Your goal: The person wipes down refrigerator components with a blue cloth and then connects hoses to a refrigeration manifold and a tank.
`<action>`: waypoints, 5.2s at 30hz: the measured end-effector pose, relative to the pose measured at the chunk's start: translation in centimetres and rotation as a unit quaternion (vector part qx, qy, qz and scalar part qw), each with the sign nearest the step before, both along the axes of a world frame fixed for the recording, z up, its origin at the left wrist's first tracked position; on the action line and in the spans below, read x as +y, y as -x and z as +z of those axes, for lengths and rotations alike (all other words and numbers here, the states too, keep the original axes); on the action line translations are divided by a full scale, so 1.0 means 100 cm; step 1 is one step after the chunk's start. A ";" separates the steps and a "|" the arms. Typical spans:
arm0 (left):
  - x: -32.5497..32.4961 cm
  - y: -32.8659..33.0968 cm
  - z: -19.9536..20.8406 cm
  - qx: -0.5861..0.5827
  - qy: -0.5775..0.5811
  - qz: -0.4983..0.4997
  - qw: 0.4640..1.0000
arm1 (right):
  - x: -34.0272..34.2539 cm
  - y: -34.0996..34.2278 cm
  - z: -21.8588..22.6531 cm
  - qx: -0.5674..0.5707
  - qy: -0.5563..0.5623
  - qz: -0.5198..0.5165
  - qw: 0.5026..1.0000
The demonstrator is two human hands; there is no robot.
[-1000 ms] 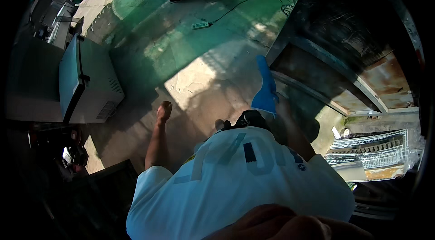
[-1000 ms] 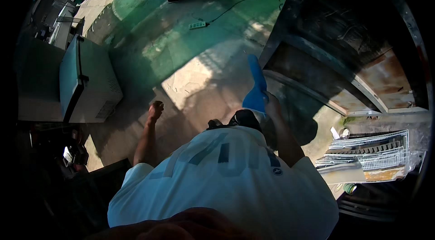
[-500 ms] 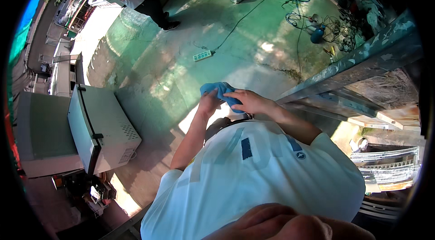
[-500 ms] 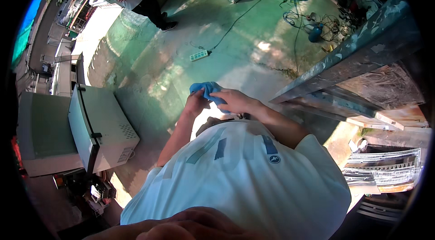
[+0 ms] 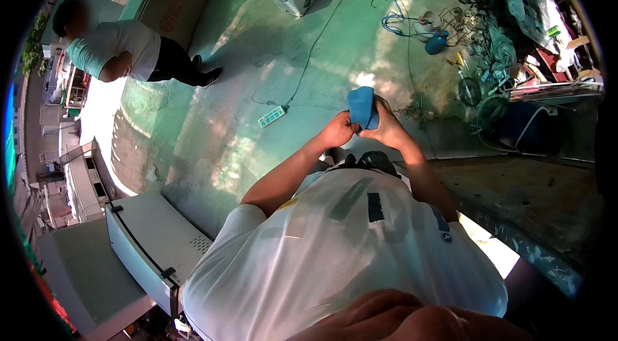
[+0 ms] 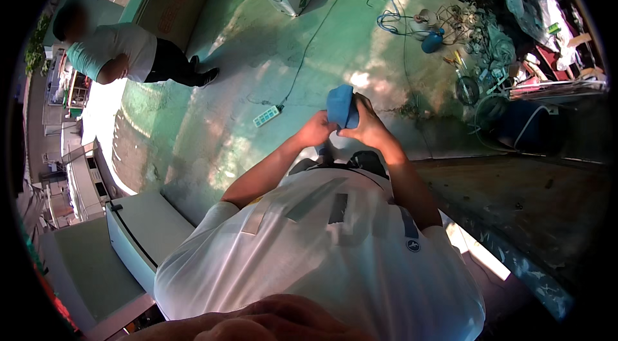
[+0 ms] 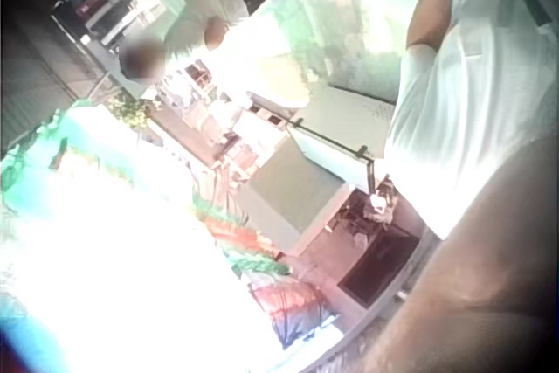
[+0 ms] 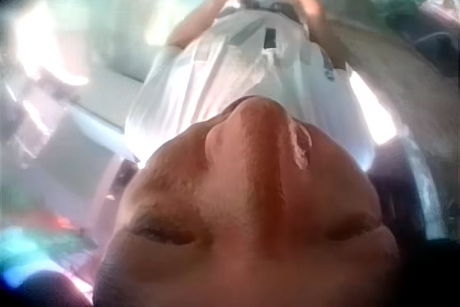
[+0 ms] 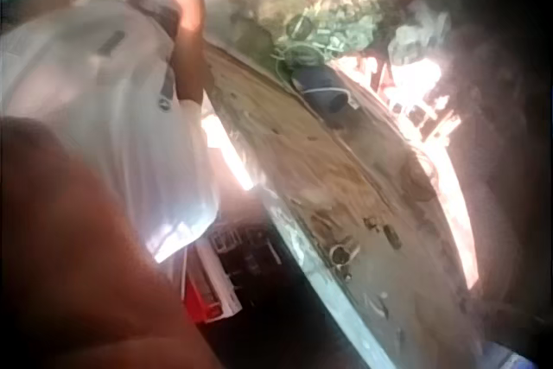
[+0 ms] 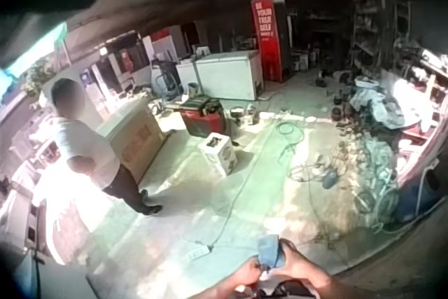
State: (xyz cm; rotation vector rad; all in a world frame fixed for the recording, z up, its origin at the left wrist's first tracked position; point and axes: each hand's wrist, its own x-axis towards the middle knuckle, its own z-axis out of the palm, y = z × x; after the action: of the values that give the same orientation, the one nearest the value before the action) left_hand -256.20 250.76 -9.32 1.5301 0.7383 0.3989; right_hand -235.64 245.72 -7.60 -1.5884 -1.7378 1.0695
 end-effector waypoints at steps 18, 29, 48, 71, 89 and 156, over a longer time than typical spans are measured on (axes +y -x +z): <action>0.211 -0.141 -0.029 0.133 -0.108 0.051 0.984 | 0.133 -0.162 -0.043 0.044 0.077 -0.161 0.983; 0.239 -0.382 0.009 -0.029 0.464 -0.063 0.883 | 0.121 -0.297 -0.041 0.405 0.076 -0.304 0.859; 0.380 -0.732 -0.012 0.090 0.108 -0.259 0.956 | -0.010 -0.676 -0.074 0.166 0.058 -0.835 0.521; 0.287 -0.713 -0.023 0.548 0.186 0.039 0.815 | -0.184 -1.271 -0.351 -0.059 0.484 -0.642 0.591; 0.224 -0.772 -0.009 0.577 0.197 -0.011 0.793 | -0.207 -1.267 -0.407 -0.097 0.388 -0.749 0.528; 0.436 -0.435 -0.125 0.325 0.063 -0.153 0.931 | -0.249 -0.835 -0.170 0.352 -0.294 -0.848 0.265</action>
State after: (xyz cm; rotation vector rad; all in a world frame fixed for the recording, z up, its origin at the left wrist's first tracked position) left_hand -212.73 294.31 -21.80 1.6273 0.9864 -0.4110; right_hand -152.19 220.85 -24.60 -1.0329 0.6610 -0.2342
